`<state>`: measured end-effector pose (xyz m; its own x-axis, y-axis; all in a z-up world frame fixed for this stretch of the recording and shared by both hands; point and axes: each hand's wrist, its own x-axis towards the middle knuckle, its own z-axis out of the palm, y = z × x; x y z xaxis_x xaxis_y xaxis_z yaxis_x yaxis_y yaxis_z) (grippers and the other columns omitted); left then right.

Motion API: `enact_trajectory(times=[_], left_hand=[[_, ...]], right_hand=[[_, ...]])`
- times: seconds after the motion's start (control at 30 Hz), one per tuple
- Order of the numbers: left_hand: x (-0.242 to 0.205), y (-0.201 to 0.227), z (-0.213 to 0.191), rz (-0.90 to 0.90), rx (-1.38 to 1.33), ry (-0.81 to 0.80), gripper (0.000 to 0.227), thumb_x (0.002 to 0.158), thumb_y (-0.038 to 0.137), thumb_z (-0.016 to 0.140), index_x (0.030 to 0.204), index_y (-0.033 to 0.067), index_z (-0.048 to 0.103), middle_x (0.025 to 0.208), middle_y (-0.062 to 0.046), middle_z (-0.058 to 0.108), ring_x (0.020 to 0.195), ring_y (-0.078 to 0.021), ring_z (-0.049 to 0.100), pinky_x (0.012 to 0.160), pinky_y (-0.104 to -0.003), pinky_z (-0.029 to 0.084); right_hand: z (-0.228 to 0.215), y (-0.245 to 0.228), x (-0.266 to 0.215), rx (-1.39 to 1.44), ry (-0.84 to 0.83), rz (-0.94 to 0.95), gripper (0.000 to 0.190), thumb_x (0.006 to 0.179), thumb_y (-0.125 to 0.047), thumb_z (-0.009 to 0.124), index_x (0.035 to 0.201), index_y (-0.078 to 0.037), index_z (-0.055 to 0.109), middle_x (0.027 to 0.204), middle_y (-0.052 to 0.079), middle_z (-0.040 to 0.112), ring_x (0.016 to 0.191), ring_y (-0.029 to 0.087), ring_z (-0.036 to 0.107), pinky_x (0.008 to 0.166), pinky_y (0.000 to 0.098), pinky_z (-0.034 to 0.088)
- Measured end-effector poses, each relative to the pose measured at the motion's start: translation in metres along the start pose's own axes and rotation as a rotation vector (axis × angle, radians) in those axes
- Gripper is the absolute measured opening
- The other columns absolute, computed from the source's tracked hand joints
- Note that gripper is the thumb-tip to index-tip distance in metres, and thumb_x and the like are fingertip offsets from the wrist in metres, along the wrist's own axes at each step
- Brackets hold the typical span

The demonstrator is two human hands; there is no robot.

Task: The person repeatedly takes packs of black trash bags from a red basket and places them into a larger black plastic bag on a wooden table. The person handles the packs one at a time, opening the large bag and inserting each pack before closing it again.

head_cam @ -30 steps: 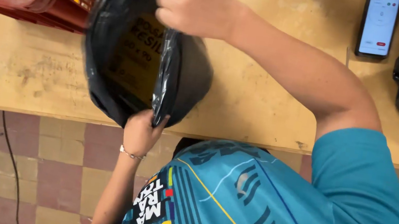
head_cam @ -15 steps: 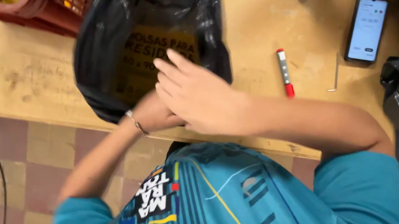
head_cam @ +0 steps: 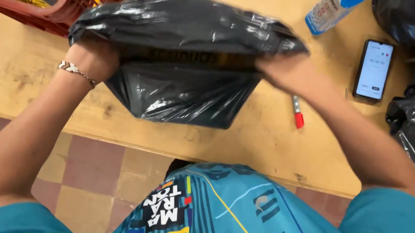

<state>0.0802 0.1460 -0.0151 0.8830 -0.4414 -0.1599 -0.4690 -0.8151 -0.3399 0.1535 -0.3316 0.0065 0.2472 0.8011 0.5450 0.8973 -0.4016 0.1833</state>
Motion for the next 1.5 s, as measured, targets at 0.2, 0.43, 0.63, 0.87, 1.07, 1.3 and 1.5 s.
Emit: enact_trajectory(times=[0.2, 0.43, 0.63, 0.87, 1.07, 1.3, 1.5], left_hand=[[0.022, -0.006, -0.062, -0.132, 0.189, 0.111, 0.027, 0.086, 0.020, 0.060, 0.065, 0.0296, 0.073, 0.058, 0.000, 0.068, 0.046, -0.0256, 0.066, 0.090, -0.052, 0.045], [0.060, -0.001, -0.071, -0.123, 0.098, 0.113, 0.024, 0.082, 0.019, 0.057, 0.069, 0.0317, 0.074, 0.061, -0.001, 0.070, 0.052, -0.0291, 0.069, 0.086, -0.052, 0.043], [0.084, 0.015, -0.098, -0.049, -0.086, -0.127, 0.021, 0.083, 0.035, 0.055, 0.090, 0.0331, 0.075, 0.086, 0.000, 0.076, 0.098, -0.0273, 0.069, 0.094, -0.047, 0.044], [0.106, 0.019, -0.091, 0.016, 0.003, 0.688, 0.022, 0.103, 0.046, 0.079, 0.087, 0.0323, 0.073, 0.104, 0.016, 0.072, 0.112, -0.0122, 0.065, 0.075, -0.030, 0.050], [0.153, 0.046, -0.005, -0.053, 0.091, 0.139, 0.085, 0.075, 0.091, 0.054, 0.132, 0.0295, 0.068, 0.173, 0.002, 0.045, 0.172, -0.0392, 0.009, 0.119, -0.078, -0.004], [0.181, 0.056, 0.068, -0.255, -0.323, -0.129, 0.078, 0.094, 0.072, 0.037, 0.157, 0.0262, 0.039, 0.168, -0.012, 0.030, 0.157, -0.0444, 0.003, 0.109, -0.083, 0.009], [0.179, 0.051, 0.072, -0.349, -0.428, -0.158, 0.068, 0.093, 0.057, 0.054, 0.155, 0.0328, 0.038, 0.167, -0.005, 0.029, 0.153, -0.0391, 0.019, 0.113, -0.070, 0.031]], right_hand=[[-0.031, 0.063, 0.002, -0.231, -0.258, 0.070, 0.009, 0.081, -0.026, 0.065, 0.085, -0.018, 0.066, 0.093, -0.004, 0.073, 0.097, 0.016, 0.073, 0.064, 0.0347, 0.052], [-0.041, 0.083, -0.018, -0.253, -0.391, 0.218, 0.016, 0.078, -0.028, 0.066, 0.090, -0.018, 0.064, 0.089, 0.000, 0.072, 0.084, 0.029, 0.071, 0.062, 0.0413, 0.052], [-0.011, 0.054, -0.030, 0.055, -0.357, 0.426, 0.024, 0.074, -0.021, 0.062, 0.097, -0.016, 0.069, 0.091, 0.009, 0.072, 0.086, 0.036, 0.068, 0.065, 0.0467, 0.050], [-0.007, 0.027, 0.006, 0.483, 0.286, 0.614, 0.015, 0.102, -0.013, 0.062, 0.088, -0.011, 0.066, 0.088, 0.000, 0.071, 0.079, 0.021, 0.066, 0.080, 0.0349, 0.046], [0.091, 0.029, -0.035, 0.177, -0.155, 0.879, 0.077, 0.077, -0.061, 0.079, 0.139, -0.023, 0.054, 0.134, 0.006, 0.055, 0.114, 0.031, 0.047, 0.098, 0.0507, 0.037], [0.148, 0.019, -0.085, 0.376, -0.399, 1.028, 0.101, 0.078, -0.058, 0.082, 0.155, -0.012, 0.036, 0.153, 0.020, 0.045, 0.138, 0.043, 0.042, 0.114, 0.0562, 0.033], [0.140, 0.015, -0.088, 0.029, -0.118, 0.877, 0.075, 0.079, -0.073, 0.072, 0.128, -0.017, 0.064, 0.116, 0.012, 0.066, 0.114, 0.039, 0.059, 0.096, 0.0532, 0.044]])
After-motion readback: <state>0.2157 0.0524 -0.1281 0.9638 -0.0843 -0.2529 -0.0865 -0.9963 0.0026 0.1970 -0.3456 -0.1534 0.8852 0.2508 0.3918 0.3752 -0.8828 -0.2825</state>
